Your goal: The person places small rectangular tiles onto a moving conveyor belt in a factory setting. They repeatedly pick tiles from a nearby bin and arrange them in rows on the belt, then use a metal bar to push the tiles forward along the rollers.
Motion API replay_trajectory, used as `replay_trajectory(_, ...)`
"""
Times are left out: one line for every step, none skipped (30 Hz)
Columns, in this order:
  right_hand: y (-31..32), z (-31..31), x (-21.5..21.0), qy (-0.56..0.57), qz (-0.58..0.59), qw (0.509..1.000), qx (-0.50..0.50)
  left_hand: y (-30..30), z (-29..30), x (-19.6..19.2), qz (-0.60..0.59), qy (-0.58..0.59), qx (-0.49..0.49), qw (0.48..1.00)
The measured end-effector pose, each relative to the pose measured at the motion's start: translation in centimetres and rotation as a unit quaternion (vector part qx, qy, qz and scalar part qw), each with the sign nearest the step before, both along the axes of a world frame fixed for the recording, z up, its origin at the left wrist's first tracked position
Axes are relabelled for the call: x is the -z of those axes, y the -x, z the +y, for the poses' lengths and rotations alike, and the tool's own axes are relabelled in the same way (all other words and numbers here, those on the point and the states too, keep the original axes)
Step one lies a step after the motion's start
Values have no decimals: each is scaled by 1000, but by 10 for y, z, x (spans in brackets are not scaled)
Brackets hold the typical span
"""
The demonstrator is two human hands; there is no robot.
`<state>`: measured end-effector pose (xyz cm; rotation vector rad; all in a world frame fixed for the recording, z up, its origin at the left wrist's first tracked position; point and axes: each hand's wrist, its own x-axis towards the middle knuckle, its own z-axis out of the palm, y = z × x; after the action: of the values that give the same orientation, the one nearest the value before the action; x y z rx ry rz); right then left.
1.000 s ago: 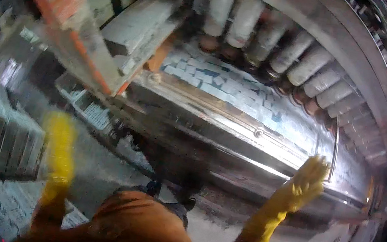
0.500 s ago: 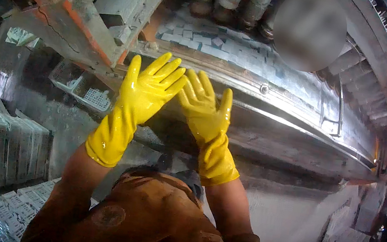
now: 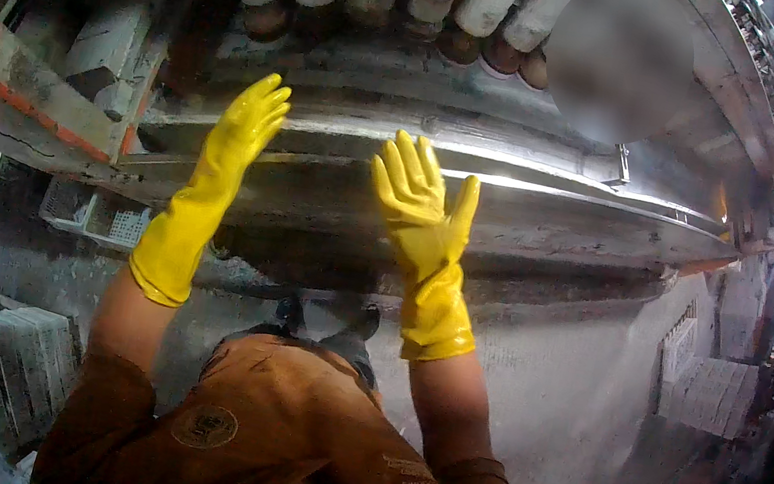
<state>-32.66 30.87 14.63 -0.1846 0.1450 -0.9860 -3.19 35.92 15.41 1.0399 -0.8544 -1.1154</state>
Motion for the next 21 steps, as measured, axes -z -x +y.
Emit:
replay_trajectory(9, -5, -4, 76, 113, 991, 18, -3, 6, 0, -259, -15, -9, 966)
replay_trajectory(18, -17, -6, 113, 252, 960, 53, -4, 13, -1, -485, -13, 33, 874)
replay_trajectory(32, -26, -12, 248, 398, 877, 102, -9, 19, -4, -656, -106, 130, 736)
replay_trajectory(39, -40, -13, 348, 484, 781, 186, -12, 21, -7, -656, -122, 120, 735)
replay_trajectory(53, -52, -17, 417, 621, 621, 233, -14, 21, -11, -662, -158, 118, 723)
replay_trajectory(65, -64, -19, 452, 709, 481, 250, -16, 19, -14, -666, -193, 118, 711)
replay_trajectory(74, -75, -18, 505, 739, 356, 270, -18, 14, -17, -663, -234, 156, 694)
replay_trajectory(83, -83, -21, 574, 727, 299, 230, -23, 7, -21, -659, -275, 193, 673)
replay_trajectory(87, -87, -19, 596, 749, 246, 155, -30, 3, -27, -656, -301, 221, 656)
replay_trajectory(91, -95, -19, 599, 749, 255, 122, -31, -3, -27, -655, -320, 234, 644)
replay_trajectory(94, -100, -19, 581, 768, 262, 60, -33, -5, -28, -640, -328, 260, 644)
replay_trajectory(95, -106, -19, 563, 790, 242, 19, -33, -7, -26, -624, -335, 279, 648)
replay_trajectory(95, -113, -19, 553, 785, 280, -3, -33, -10, -24, -615, -353, 298, 639)
replay_trajectory(94, -119, -21, 534, 798, 279, -32, -33, -10, -22, -599, -356, 300, 652)
replay_trajectory(95, -131, -23, 529, 801, 275, -59, -28, -19, -17, -596, -344, 295, 663)
replay_trajectory(92, -138, -24, 509, 806, 287, -96, -25, -22, -14, -599, -349, 294, 659)
replay_trajectory(91, -144, -25, 488, 812, 294, -127, -25, -22, -12, -598, -341, 293, 664)
replay_trajectory(90, -149, -24, 465, 818, 298, -157, -24, -22, -10, -593, -354, 277, 668)
replay_trajectory(90, -153, -24, 471, 814, 301, -157, -24, -23, -9, -585, -360, 283, 669)
replay_trajectory(91, -154, -24, 476, 811, 302, -158, -23, -24, -8, -577, -365, 289, 671)
replay_trajectory(91, -155, -23, 475, 810, 299, -167, -23, -24, -8, -570, -372, 292, 672)
